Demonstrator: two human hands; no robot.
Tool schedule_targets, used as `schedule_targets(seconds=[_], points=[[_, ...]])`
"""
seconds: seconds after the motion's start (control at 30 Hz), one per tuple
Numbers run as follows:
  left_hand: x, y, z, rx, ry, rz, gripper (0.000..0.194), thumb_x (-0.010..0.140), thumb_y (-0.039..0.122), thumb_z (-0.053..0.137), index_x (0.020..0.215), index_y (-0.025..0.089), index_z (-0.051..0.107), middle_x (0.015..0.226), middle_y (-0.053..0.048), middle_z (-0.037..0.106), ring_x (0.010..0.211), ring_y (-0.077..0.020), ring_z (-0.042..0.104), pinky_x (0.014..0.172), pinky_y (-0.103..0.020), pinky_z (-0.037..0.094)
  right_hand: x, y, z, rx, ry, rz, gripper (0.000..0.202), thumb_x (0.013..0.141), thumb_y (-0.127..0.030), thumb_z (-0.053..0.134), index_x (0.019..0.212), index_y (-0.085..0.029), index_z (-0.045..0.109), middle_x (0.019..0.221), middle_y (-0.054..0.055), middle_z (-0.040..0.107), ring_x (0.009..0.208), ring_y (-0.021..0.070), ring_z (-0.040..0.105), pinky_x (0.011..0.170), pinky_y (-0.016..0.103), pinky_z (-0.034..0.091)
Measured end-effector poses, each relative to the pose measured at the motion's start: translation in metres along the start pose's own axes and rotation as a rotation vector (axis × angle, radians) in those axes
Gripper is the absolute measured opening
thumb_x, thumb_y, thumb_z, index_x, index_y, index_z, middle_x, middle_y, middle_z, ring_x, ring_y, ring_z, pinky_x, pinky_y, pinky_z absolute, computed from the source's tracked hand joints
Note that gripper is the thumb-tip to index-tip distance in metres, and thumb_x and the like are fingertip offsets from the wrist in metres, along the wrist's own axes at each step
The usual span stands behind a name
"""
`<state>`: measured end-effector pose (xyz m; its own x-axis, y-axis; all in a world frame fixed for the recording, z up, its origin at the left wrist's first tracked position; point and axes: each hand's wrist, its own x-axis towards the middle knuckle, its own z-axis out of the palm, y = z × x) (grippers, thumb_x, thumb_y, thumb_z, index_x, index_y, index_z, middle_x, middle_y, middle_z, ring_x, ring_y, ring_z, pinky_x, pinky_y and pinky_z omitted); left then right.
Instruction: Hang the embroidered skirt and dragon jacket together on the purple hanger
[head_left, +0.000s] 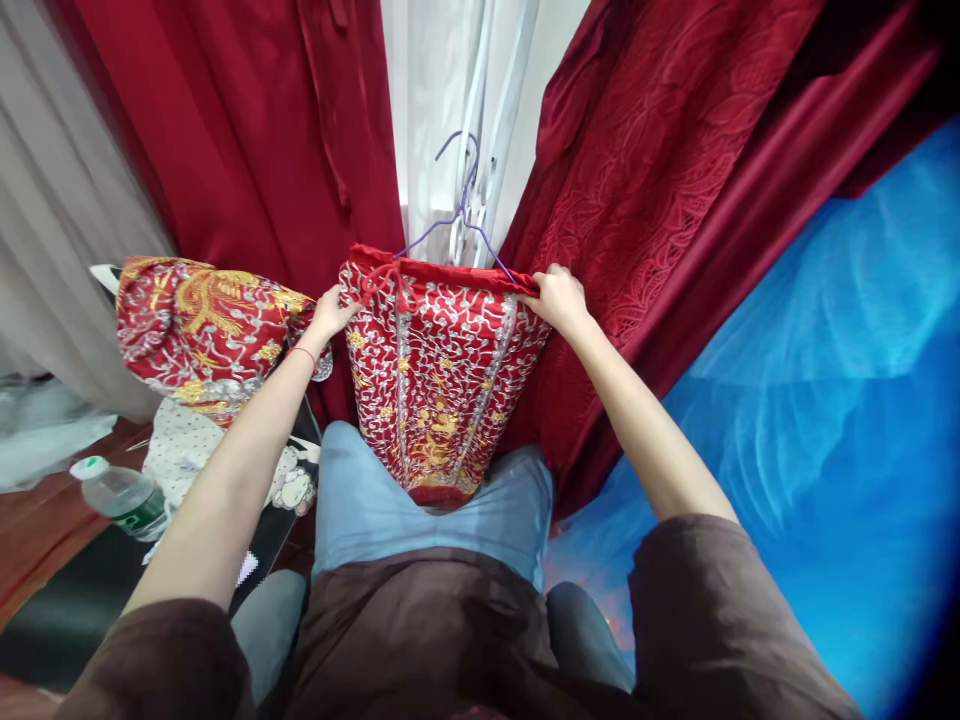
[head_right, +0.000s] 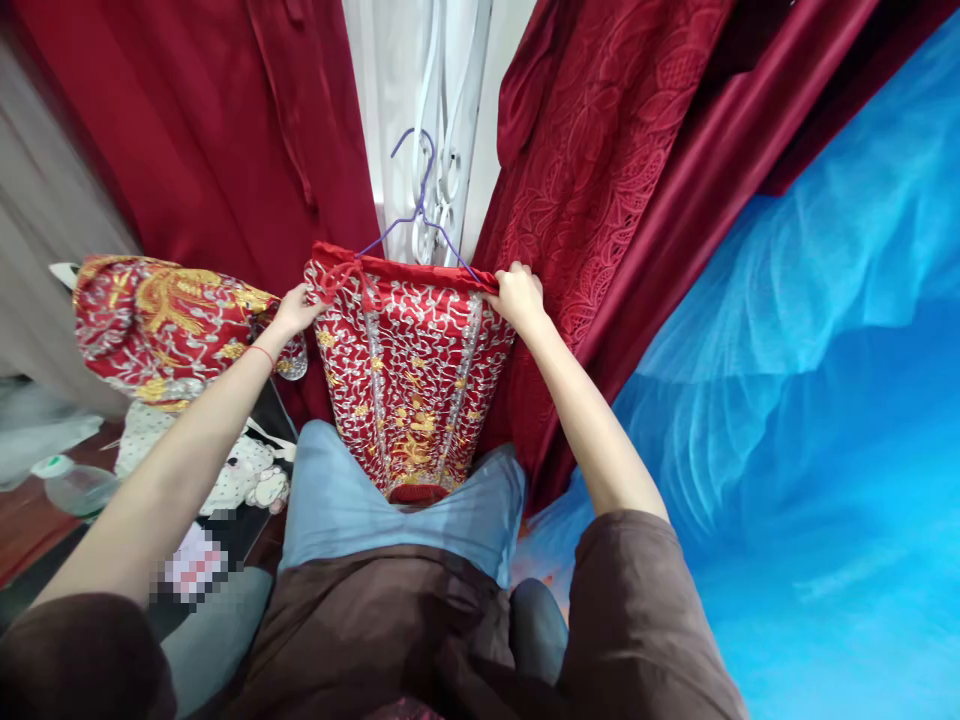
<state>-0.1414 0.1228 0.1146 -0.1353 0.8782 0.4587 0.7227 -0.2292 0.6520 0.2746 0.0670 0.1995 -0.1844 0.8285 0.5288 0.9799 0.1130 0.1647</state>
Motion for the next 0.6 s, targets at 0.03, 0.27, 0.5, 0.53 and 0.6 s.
schedule_targets(seconds=[0.03, 0.27, 0.5, 0.53, 0.6], points=[[-0.002, 0.003, -0.002, 0.085, 0.002, -0.024, 0.043, 0.084, 0.039, 0.066, 0.117, 0.012, 0.059, 0.107, -0.016, 0.072, 0.105, -0.0315, 0.069, 0.099, -0.045, 0.053, 0.0, -0.003, 0.0, -0.017, 0.005, 0.027, 0.057, 0.1, -0.055, 0.045, 0.12, -0.007, 0.067, 0.12, 0.027, 0.059, 0.112, 0.0355, 0.054, 0.091, 0.047, 0.044], [-0.035, 0.022, -0.034, 0.555, -0.035, 0.261, 0.05, 0.09, 0.024, 0.048, 0.136, 0.006, 0.052, 0.142, -0.026, 0.055, 0.134, -0.0375, 0.053, 0.11, -0.047, 0.043, -0.024, -0.048, 0.026, -0.097, 0.094, 0.104, 0.055, 0.099, -0.016, 0.023, 0.143, 0.003, 0.049, 0.138, 0.033, 0.049, 0.117, 0.038, 0.049, 0.093, 0.051, 0.039], [-0.051, 0.012, -0.094, 0.864, 0.026, 0.116, 0.057, 0.093, 0.034, 0.045, 0.133, -0.004, 0.057, 0.142, -0.029, 0.056, 0.144, -0.0438, 0.037, 0.111, -0.053, 0.032, -0.025, -0.058, 0.028, -0.068, 0.041, 0.125, 0.059, 0.096, -0.017, 0.033, 0.148, 0.008, 0.04, 0.143, 0.036, 0.044, 0.117, 0.0388, 0.052, 0.095, 0.051, 0.04], [-0.049, 0.016, -0.103, 0.902, -0.032, 0.064, 0.052, 0.092, 0.03, 0.042, 0.127, -0.004, 0.061, 0.134, -0.03, 0.061, 0.138, -0.0431, 0.045, 0.107, -0.051, 0.036, -0.025, -0.058, 0.025, -0.058, 0.035, 0.132, 0.059, 0.095, -0.017, 0.035, 0.147, 0.009, 0.04, 0.142, 0.037, 0.045, 0.117, 0.0395, 0.052, 0.095, 0.051, 0.041], [-0.042, 0.031, -0.119, 0.966, -0.135, 0.007, 0.047, 0.088, 0.022, 0.041, 0.119, 0.0, 0.068, 0.122, -0.03, 0.067, 0.123, -0.0417, 0.059, 0.097, -0.048, 0.043, -0.025, -0.062, 0.022, -0.031, 0.055, 0.153, 0.06, 0.093, -0.017, 0.037, 0.146, 0.011, 0.04, 0.141, 0.039, 0.045, 0.117, 0.0412, 0.053, 0.095, 0.053, 0.041]])
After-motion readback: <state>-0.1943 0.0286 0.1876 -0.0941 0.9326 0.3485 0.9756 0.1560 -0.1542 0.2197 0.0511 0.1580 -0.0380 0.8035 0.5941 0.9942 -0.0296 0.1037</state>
